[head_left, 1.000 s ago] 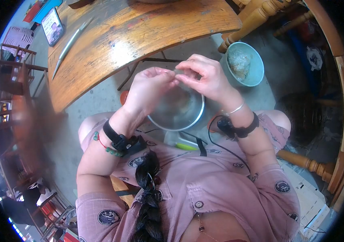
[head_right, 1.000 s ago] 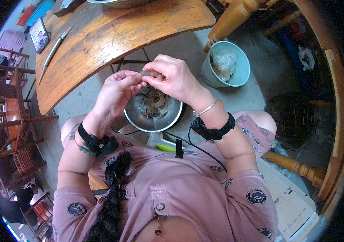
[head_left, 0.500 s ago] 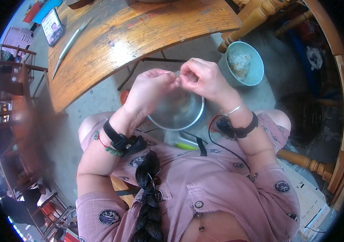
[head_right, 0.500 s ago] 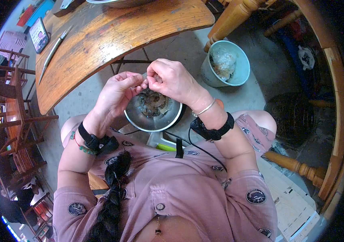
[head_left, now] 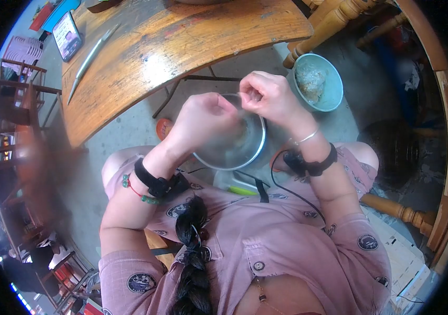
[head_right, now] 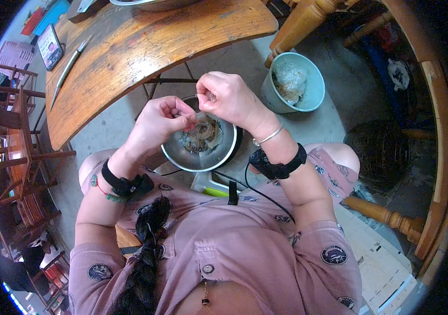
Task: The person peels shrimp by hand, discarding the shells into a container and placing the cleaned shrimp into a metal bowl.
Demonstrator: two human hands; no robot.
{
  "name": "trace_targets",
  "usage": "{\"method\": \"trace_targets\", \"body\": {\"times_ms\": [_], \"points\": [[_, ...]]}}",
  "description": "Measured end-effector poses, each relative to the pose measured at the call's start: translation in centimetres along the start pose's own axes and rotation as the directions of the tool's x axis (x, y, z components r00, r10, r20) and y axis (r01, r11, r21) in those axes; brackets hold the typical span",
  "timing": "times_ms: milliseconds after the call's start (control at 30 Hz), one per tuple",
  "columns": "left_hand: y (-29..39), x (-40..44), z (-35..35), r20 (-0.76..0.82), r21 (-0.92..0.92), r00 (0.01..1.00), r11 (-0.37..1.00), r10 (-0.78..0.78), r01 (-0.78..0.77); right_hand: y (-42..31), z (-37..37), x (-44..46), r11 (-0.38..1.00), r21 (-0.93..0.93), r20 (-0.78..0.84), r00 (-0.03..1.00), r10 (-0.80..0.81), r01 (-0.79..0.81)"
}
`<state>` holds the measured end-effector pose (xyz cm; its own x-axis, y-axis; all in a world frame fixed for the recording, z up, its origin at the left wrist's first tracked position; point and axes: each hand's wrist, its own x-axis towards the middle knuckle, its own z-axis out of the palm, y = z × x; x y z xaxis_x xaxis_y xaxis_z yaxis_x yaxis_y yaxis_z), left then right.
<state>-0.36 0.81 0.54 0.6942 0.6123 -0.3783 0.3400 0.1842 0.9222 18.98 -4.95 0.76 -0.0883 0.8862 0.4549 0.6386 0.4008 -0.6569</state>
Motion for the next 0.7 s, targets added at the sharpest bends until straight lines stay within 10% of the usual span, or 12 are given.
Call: {"method": "trace_targets", "body": {"times_ms": [400, 600, 700], "points": [[-0.3, 0.4, 0.0, -0.034, 0.086, 0.976, 0.973, 0.216, -0.212, 4.3, -5.6, -0.4, 0.813, 0.188, 0.253, 0.827, 0.503, -0.552], [-0.5, 0.5, 0.4, -0.051, 0.08, 0.959, 0.959, 0.277, -0.273, 16.8, -11.5, -3.8, 0.8, 0.335, -0.259, 0.768, 0.586, -0.497], [0.1, 0.1, 0.8, -0.039, -0.007, 0.975, 0.975, 0.221, -0.221, 26.7, -9.5, -12.2, 0.619, -0.367, -0.433, 0.717, 0.547, -0.694]]}}
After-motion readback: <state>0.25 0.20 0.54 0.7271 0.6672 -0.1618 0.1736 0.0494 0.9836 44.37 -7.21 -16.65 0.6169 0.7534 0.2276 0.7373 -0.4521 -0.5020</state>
